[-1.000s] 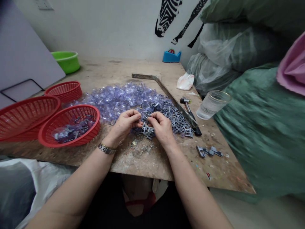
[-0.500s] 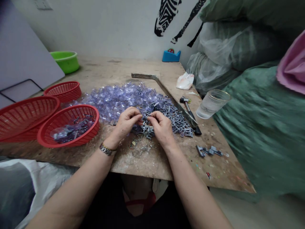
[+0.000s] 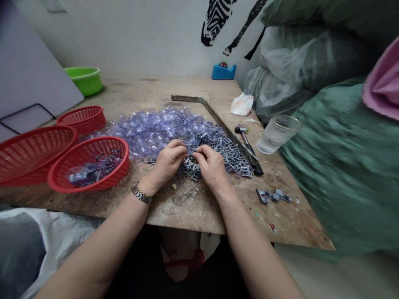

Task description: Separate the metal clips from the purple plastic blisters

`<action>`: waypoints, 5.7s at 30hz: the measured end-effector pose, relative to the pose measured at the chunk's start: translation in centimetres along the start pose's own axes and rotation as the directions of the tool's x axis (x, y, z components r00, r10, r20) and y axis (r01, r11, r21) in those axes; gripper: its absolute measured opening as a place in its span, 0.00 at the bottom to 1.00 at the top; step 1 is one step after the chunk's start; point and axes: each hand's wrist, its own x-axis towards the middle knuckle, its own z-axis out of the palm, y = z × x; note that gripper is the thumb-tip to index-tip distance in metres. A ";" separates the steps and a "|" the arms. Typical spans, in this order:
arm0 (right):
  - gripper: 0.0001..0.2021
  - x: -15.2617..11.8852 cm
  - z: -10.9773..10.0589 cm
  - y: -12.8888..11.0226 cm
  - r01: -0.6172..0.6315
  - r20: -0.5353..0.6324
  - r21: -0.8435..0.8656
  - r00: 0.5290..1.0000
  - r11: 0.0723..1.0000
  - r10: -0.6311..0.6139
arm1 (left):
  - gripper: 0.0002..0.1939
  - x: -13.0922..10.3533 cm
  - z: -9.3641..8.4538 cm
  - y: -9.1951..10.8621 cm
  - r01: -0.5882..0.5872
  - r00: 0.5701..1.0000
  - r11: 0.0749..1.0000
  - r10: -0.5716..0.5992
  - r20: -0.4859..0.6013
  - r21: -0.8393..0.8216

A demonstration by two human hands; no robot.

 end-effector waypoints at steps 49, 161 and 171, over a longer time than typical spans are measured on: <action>0.11 -0.2 0.0 0.0 0.102 0.070 0.064 0.992 0.993 -0.107 | 0.12 0.2 0.0 0.4 0.158 0.986 0.940 -0.135 0.093 -0.302; 0.06 0.1 0.4 2.0 0.265 0.060 -0.347 0.963 0.900 -0.261 | 0.16 1.1 -7.6 -0.4 -0.330 0.554 0.298 -0.707 -0.439 -0.896; 0.08 -1.0 2.0 1.0 0.303 0.290 -0.599 0.945 0.741 -0.152 | 0.03 1.0 -1.8 0.4 0.200 0.855 0.489 -0.510 -0.093 -0.849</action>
